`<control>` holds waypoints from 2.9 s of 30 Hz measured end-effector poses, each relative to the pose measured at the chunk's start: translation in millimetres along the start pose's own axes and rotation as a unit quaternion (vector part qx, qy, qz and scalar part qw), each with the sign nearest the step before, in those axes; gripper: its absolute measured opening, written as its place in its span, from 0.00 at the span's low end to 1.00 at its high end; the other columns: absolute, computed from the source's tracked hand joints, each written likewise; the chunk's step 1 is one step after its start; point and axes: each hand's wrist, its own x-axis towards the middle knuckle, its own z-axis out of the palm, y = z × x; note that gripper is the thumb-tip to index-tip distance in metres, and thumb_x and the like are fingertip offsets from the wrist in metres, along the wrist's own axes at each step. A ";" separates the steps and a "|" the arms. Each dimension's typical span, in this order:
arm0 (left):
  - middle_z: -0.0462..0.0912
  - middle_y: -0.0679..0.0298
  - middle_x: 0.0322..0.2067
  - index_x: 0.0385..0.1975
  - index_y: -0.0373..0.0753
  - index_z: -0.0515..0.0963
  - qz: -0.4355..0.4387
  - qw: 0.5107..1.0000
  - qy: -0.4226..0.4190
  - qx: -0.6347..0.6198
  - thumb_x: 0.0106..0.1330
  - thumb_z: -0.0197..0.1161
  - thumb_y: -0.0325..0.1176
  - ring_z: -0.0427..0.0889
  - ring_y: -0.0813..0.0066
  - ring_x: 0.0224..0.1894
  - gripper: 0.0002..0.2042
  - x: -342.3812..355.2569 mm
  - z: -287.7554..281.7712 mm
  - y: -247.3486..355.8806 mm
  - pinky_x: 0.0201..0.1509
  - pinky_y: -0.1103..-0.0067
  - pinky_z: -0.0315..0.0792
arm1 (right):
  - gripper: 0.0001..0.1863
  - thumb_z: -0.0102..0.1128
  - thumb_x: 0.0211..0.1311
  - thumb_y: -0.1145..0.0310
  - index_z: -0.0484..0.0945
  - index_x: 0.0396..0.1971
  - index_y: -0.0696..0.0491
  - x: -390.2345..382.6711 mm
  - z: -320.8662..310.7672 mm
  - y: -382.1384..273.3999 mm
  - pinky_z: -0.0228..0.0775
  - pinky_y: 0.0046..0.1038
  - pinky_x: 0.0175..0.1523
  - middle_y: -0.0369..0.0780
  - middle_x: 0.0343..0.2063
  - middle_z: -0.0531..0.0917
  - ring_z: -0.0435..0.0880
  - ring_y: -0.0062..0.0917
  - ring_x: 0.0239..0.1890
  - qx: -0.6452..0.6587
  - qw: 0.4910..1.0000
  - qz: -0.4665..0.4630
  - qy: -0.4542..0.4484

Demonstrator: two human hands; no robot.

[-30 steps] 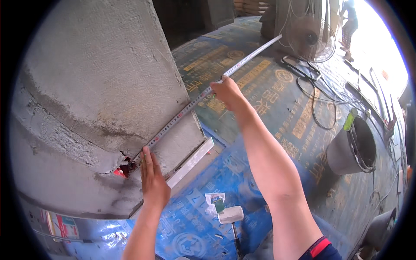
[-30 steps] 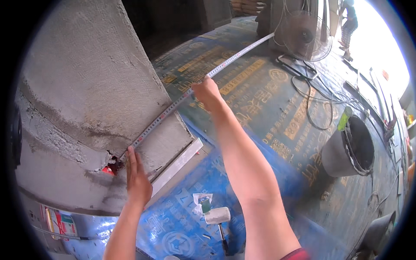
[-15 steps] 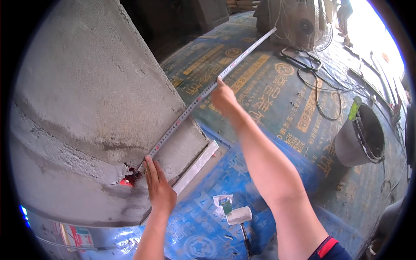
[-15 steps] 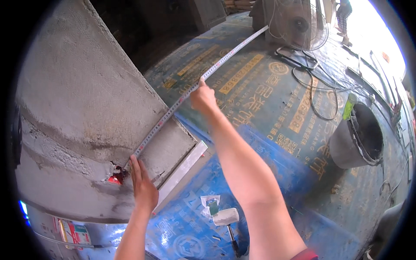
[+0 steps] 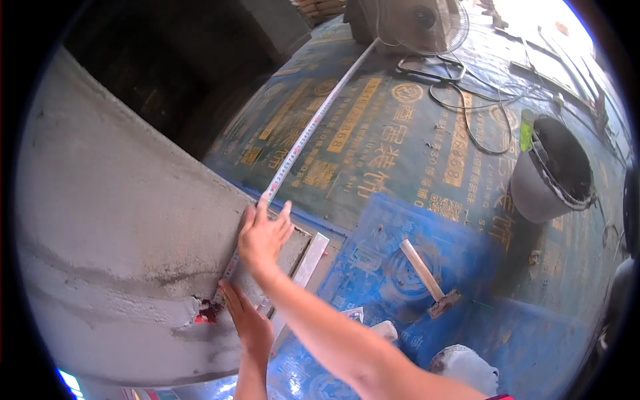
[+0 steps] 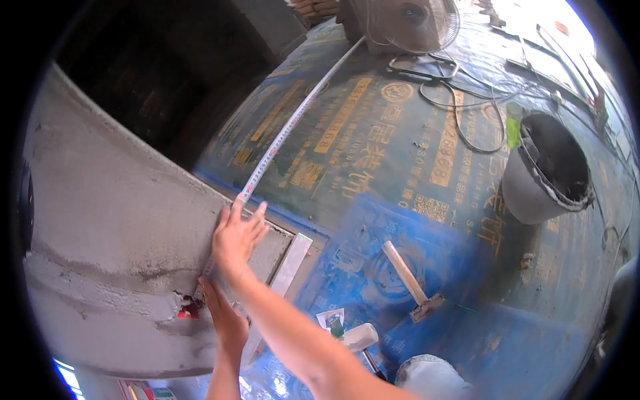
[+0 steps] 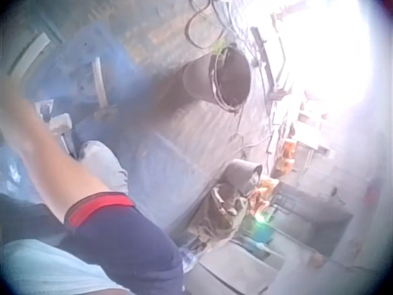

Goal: The person uses a measuring tape to measure the distance from an electrical box on a wall to the corner, then transfers those measurements onto a tile by marking lines with a pen and tape measure.

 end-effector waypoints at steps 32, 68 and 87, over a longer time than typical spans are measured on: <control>0.45 0.41 0.72 0.67 0.20 0.49 -0.039 0.999 0.023 -0.017 0.58 0.48 0.20 0.48 0.43 0.74 0.34 -3.7 -4.1 -0.4 0.74 0.60 0.48 | 0.30 0.47 0.55 0.80 0.66 0.62 0.65 -17.5 3.1 -2.9 0.52 0.33 0.71 0.55 0.66 0.61 0.60 0.45 0.69 0.181 0.982 -0.059 -0.001; 0.49 0.56 0.73 0.70 0.33 0.56 -0.005 0.986 0.041 -0.162 0.59 0.45 0.13 0.51 0.58 0.74 0.33 -8.2 -23.8 -22.1 0.76 0.71 0.49 | 0.21 0.52 0.51 0.82 0.75 0.49 0.63 1.5 5.3 21.9 0.61 0.32 0.48 0.48 0.43 0.72 0.69 0.34 0.45 0.229 0.969 -0.092 -0.008; 0.49 0.60 0.74 0.70 0.35 0.56 -0.041 0.987 -0.014 -0.155 0.62 0.44 0.15 0.53 0.56 0.73 0.31 -9.5 -40.2 -9.3 0.74 0.66 0.53 | 0.30 0.50 0.50 0.84 0.74 0.58 0.59 -25.2 -6.9 0.4 0.68 0.33 0.62 0.46 0.69 0.63 0.71 0.41 0.63 0.162 0.986 -0.032 0.026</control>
